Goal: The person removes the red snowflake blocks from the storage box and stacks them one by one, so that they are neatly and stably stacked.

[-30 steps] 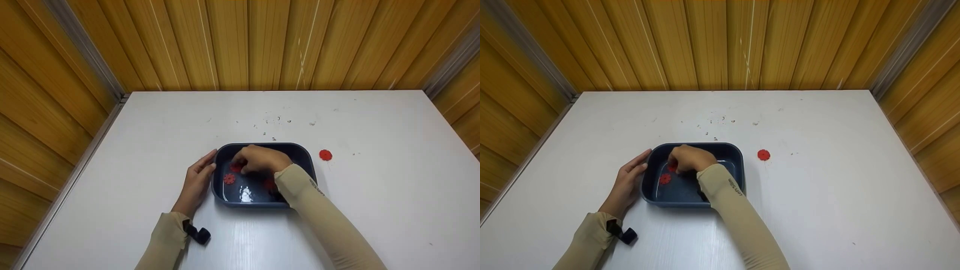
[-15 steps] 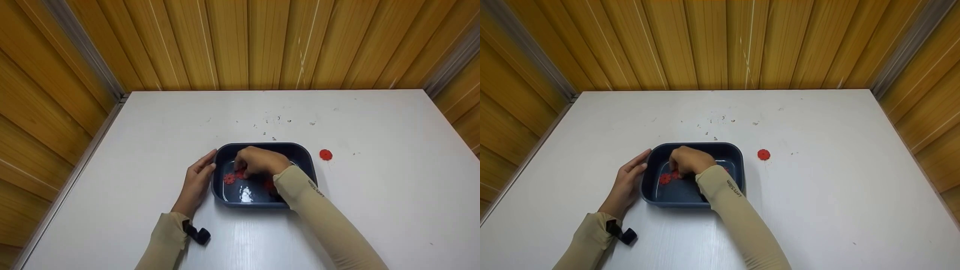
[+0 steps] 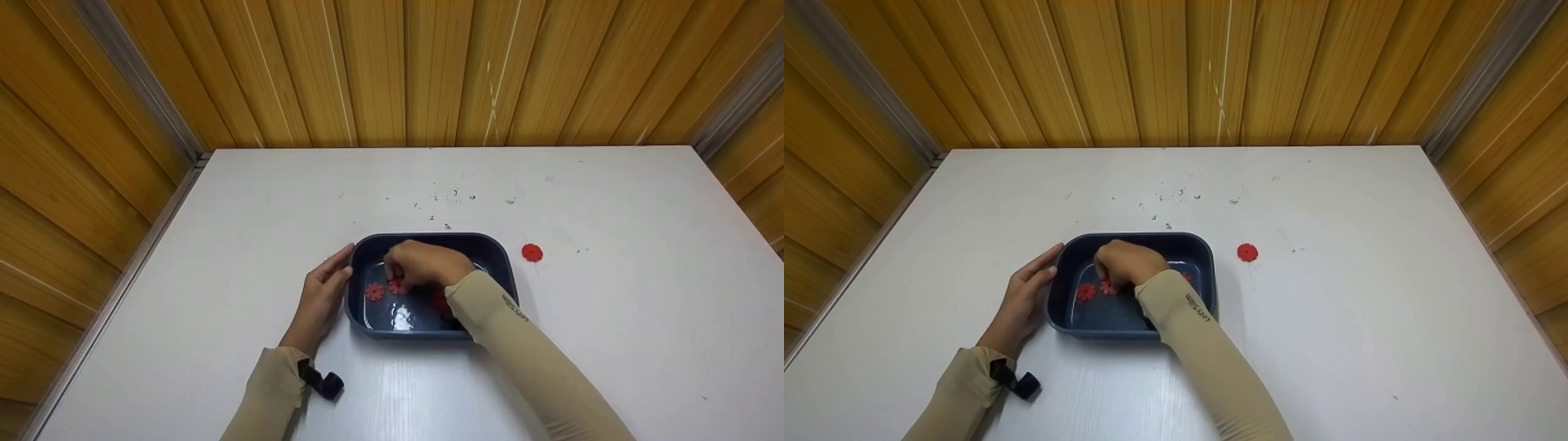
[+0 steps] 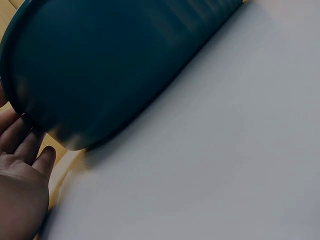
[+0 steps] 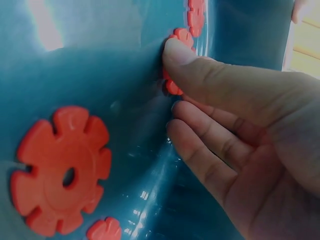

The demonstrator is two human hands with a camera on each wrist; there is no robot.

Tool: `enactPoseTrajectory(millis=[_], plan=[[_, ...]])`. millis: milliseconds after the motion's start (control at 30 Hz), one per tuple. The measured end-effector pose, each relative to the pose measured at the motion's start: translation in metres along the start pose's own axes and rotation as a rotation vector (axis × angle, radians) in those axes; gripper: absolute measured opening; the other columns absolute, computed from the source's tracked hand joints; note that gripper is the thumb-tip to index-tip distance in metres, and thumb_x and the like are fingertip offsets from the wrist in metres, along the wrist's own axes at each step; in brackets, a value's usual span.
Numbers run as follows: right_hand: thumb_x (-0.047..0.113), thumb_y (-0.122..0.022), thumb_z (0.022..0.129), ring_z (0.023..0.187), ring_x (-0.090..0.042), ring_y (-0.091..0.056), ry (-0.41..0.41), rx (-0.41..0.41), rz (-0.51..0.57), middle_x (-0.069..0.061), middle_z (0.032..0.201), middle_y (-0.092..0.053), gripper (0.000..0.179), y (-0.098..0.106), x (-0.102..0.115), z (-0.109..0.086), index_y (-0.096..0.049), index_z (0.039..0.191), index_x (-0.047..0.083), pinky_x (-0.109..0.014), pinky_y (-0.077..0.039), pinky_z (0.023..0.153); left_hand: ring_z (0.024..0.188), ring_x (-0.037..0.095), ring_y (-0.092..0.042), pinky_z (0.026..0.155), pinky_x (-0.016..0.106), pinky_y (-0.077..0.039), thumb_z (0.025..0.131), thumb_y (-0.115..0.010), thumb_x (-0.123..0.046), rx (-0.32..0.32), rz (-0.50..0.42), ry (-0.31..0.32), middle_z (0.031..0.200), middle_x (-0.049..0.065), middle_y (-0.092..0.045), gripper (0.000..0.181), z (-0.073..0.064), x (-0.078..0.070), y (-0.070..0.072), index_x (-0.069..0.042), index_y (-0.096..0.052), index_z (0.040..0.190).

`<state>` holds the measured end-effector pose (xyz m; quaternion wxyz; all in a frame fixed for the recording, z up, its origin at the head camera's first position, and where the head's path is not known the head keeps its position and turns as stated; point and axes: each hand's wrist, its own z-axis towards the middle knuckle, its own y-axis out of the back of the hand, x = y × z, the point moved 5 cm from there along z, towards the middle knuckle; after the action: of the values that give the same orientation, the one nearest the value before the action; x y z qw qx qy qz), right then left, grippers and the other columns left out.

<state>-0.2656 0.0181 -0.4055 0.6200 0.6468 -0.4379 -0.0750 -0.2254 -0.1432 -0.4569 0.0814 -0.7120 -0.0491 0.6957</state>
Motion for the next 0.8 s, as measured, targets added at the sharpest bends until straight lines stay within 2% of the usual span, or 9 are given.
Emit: enactPoseTrajectory(millis=[333, 800], plan=[[-0.003, -0.078, 0.070, 0.066, -0.010, -0.052, -0.024, 0.017, 0.042, 0.001, 0.074, -0.060, 0.022, 0.0009, -0.0024, -0.0013, -0.066, 0.085, 0.007, -0.019, -0.046, 0.057, 0.142, 0.019, -0.035, 0.113, 0.023, -0.033, 0.093, -0.052, -0.004, -0.004, 0.023, -0.005, 0.149, 0.010, -0.044, 0.047, 0.0005, -0.0002, 0.0004, -0.003, -0.048, 0.140], [-0.003, -0.074, 0.075, 0.064, -0.009, -0.052, 0.000, -0.001, 0.050, -0.002, 0.075, -0.064, 0.017, 0.0059, -0.0026, -0.0064, -0.066, 0.085, 0.009, -0.019, -0.044, 0.057, 0.142, 0.018, -0.035, 0.114, 0.024, -0.031, 0.093, -0.052, -0.004, -0.008, 0.026, -0.005, 0.149, 0.009, -0.045, 0.047, 0.0013, -0.0003, 0.0007, -0.002, -0.048, 0.139]])
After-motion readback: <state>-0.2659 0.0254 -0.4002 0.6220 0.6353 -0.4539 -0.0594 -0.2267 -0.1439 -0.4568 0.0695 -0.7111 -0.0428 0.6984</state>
